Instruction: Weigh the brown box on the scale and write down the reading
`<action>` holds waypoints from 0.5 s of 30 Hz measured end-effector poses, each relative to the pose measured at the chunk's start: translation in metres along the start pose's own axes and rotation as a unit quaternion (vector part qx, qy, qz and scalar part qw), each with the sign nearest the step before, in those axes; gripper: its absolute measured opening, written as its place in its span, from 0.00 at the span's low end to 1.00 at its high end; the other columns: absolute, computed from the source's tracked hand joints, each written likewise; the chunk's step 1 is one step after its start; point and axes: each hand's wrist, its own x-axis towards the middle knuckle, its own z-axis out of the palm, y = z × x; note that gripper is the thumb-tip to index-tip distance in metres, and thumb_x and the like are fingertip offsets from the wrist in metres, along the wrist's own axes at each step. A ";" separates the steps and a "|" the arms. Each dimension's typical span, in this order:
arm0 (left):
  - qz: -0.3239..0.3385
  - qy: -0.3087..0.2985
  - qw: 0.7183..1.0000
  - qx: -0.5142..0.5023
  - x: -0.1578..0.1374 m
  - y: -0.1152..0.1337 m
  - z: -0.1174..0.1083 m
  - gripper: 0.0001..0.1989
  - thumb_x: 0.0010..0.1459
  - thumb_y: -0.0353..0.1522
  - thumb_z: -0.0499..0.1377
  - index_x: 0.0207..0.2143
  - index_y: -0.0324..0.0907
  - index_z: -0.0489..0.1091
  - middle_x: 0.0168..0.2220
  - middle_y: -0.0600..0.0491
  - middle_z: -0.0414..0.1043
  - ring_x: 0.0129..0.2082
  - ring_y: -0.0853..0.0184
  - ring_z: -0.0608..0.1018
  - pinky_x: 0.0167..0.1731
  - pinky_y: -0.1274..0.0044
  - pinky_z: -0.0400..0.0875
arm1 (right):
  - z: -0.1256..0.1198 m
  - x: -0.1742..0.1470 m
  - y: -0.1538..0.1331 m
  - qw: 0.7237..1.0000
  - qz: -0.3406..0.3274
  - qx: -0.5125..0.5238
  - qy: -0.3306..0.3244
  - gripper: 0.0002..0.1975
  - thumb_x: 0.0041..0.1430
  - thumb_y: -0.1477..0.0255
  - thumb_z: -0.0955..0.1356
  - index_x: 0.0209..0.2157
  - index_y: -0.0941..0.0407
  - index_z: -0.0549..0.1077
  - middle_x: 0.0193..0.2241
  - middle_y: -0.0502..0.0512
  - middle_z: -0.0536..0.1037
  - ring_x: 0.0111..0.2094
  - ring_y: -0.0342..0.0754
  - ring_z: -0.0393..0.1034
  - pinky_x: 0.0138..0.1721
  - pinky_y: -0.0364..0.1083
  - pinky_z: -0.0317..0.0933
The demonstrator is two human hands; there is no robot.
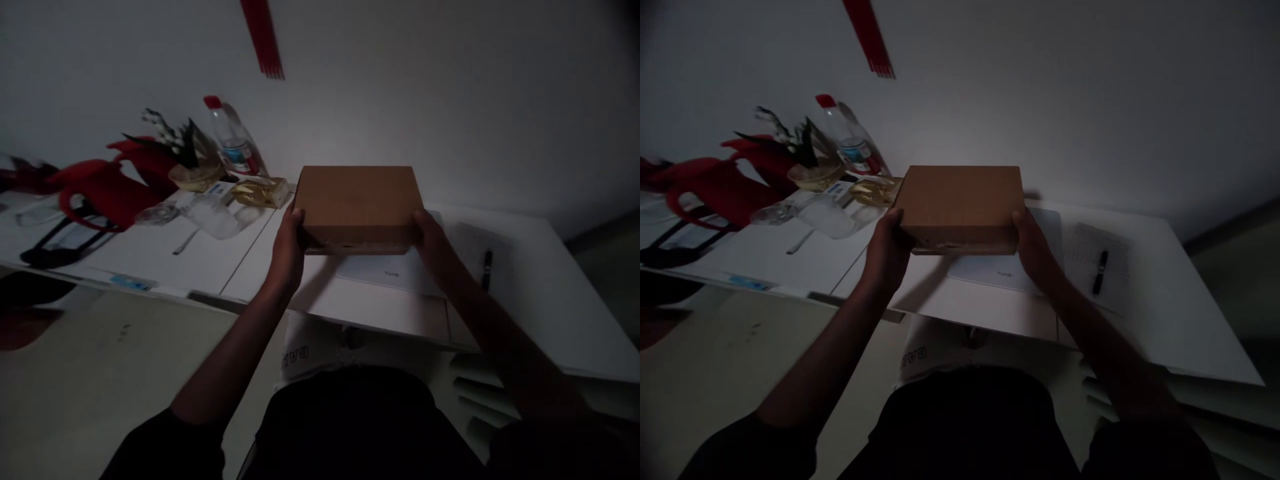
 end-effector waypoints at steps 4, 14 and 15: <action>-0.010 -0.044 0.999 -0.004 0.001 -0.012 0.020 0.23 0.62 0.44 0.57 0.54 0.41 0.69 0.56 0.47 0.70 0.59 0.54 0.70 0.57 0.68 0.68 | -0.023 -0.010 0.001 1.000 0.009 -0.006 0.025 0.27 0.66 0.48 0.60 0.53 0.53 0.70 0.58 0.57 0.72 0.64 0.59 0.61 0.68 0.60 0.54; -0.049 -0.103 0.993 0.015 -0.005 -0.030 0.048 0.24 0.64 0.45 0.55 0.57 0.42 0.68 0.56 0.48 0.69 0.60 0.53 0.69 0.56 0.69 0.69 | -0.054 -0.039 0.008 0.996 0.040 -0.012 0.084 0.27 0.66 0.49 0.61 0.55 0.52 0.70 0.61 0.55 0.70 0.66 0.56 0.58 0.70 0.60 0.49; -0.052 -0.106 0.993 0.019 -0.005 -0.032 0.050 0.24 0.64 0.46 0.54 0.57 0.43 0.68 0.56 0.48 0.69 0.60 0.53 0.69 0.55 0.68 0.69 | -0.057 -0.041 0.010 0.995 0.038 -0.022 0.087 0.27 0.66 0.49 0.61 0.56 0.52 0.70 0.61 0.55 0.69 0.66 0.57 0.57 0.70 0.61 0.49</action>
